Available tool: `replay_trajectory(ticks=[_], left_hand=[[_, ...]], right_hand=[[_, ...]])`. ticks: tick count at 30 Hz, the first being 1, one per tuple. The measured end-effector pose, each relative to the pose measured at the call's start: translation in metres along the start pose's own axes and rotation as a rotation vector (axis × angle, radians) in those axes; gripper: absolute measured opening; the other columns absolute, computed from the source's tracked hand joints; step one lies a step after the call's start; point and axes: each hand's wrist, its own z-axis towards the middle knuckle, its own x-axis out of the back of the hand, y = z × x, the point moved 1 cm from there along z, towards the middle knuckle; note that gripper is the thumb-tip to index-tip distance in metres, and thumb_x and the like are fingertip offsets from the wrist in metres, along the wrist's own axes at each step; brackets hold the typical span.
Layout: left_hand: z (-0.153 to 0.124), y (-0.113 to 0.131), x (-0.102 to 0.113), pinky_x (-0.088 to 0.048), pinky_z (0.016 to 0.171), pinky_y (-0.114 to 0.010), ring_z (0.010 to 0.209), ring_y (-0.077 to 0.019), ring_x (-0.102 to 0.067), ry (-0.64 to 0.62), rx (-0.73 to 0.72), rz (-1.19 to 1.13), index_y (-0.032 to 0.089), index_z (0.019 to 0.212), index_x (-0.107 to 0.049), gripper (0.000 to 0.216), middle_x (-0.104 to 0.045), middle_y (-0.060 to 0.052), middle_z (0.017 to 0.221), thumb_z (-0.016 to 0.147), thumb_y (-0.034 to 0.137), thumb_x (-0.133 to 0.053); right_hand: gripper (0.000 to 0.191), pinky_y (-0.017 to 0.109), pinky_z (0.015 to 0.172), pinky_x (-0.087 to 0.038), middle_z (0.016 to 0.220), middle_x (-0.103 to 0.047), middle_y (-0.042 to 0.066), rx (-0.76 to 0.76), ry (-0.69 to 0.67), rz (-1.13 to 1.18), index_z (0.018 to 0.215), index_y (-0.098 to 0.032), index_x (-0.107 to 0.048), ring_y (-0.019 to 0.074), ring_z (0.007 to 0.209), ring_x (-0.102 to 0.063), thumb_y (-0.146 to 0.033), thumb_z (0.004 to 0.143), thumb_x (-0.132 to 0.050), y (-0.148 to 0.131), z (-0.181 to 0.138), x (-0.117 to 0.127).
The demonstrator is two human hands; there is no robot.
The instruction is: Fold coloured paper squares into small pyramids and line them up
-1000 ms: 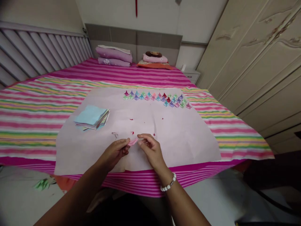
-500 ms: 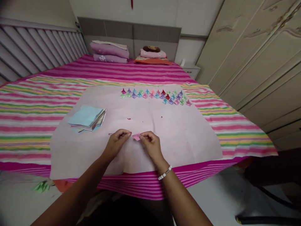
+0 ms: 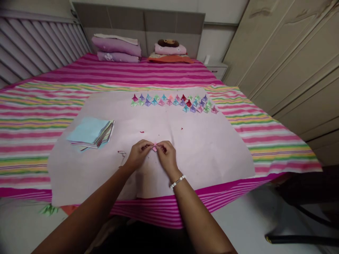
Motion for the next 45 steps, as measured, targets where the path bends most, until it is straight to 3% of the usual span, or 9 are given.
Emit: replay_trajectory(ticks=[9,18,23,28,35,39,45], left_hand=[[-0.002,-0.012,-0.008,-0.044,0.072,-0.027,0.079,-0.0155,-0.057,-0.011,0.018,0.042,0.019,0.080,-0.064,0.012,-0.062,-0.002,0.083,0.084,0.023,-0.054],[-0.006,-0.016,-0.015,-0.046,0.069,-0.027,0.076,-0.0151,-0.059,0.059,0.113,0.007,0.019,0.090,-0.065,0.014,-0.065,-0.004,0.087,0.079,0.027,-0.060],[-0.006,-0.014,-0.017,-0.045,0.068,-0.026,0.072,-0.0137,-0.057,0.132,0.147,-0.011,0.018,0.079,-0.063,0.011,-0.063,-0.003,0.080,0.081,0.027,-0.057],[-0.009,-0.019,-0.018,-0.044,0.062,-0.024,0.064,-0.0117,-0.054,0.199,0.185,-0.026,0.017,0.085,-0.060,0.010,-0.059,0.000,0.074,0.080,0.026,-0.057],[-0.010,-0.015,-0.017,-0.045,0.066,-0.026,0.082,-0.0152,-0.056,0.182,0.044,0.068,0.019,0.086,-0.063,0.015,-0.056,-0.007,0.101,0.078,0.011,-0.052],[-0.012,-0.014,-0.018,-0.048,0.074,-0.030,0.093,-0.0187,-0.056,0.157,-0.055,0.215,0.018,0.084,-0.064,0.024,-0.054,-0.008,0.102,0.078,0.004,-0.046],[-0.014,-0.012,-0.022,-0.049,0.081,-0.032,0.096,-0.0202,-0.057,0.178,-0.080,0.323,0.018,0.089,-0.064,0.026,-0.053,-0.009,0.103,0.078,0.003,-0.045]], right_hand=[[0.011,0.030,0.065,-0.043,0.079,-0.059,0.002,0.010,-0.052,-0.082,0.075,-0.022,-0.064,0.0167,0.071,-0.054,-0.021,0.081,-0.056,0.002,0.001,0.000],[0.009,0.029,0.064,-0.041,0.074,-0.056,0.001,-0.041,-0.047,-0.099,0.071,-0.021,-0.059,0.0165,0.068,-0.052,-0.019,0.077,-0.053,0.001,0.001,0.001],[0.009,0.029,0.061,-0.040,0.073,-0.054,0.001,-0.050,-0.006,-0.095,0.070,-0.021,-0.057,0.0158,0.066,-0.050,-0.017,0.075,-0.052,0.000,0.000,0.001],[0.006,0.028,0.061,-0.039,0.072,-0.053,-0.001,-0.070,0.038,-0.072,0.071,-0.021,-0.056,0.0157,0.065,-0.048,-0.017,0.072,-0.051,0.003,0.000,0.001],[0.010,0.030,0.065,-0.041,0.074,-0.055,0.000,-0.060,0.022,-0.032,0.070,-0.022,-0.056,0.0172,0.068,-0.050,-0.016,0.070,-0.048,0.005,0.001,0.001],[0.016,0.032,0.071,-0.042,0.075,-0.057,0.002,-0.020,0.005,-0.048,0.068,-0.022,-0.058,0.0191,0.076,-0.054,-0.013,0.071,-0.045,0.002,0.002,0.002],[0.018,0.032,0.070,-0.042,0.077,-0.057,0.003,0.010,0.016,-0.106,0.072,-0.021,-0.058,0.0198,0.076,-0.054,-0.010,0.071,-0.044,0.001,0.000,0.002]])
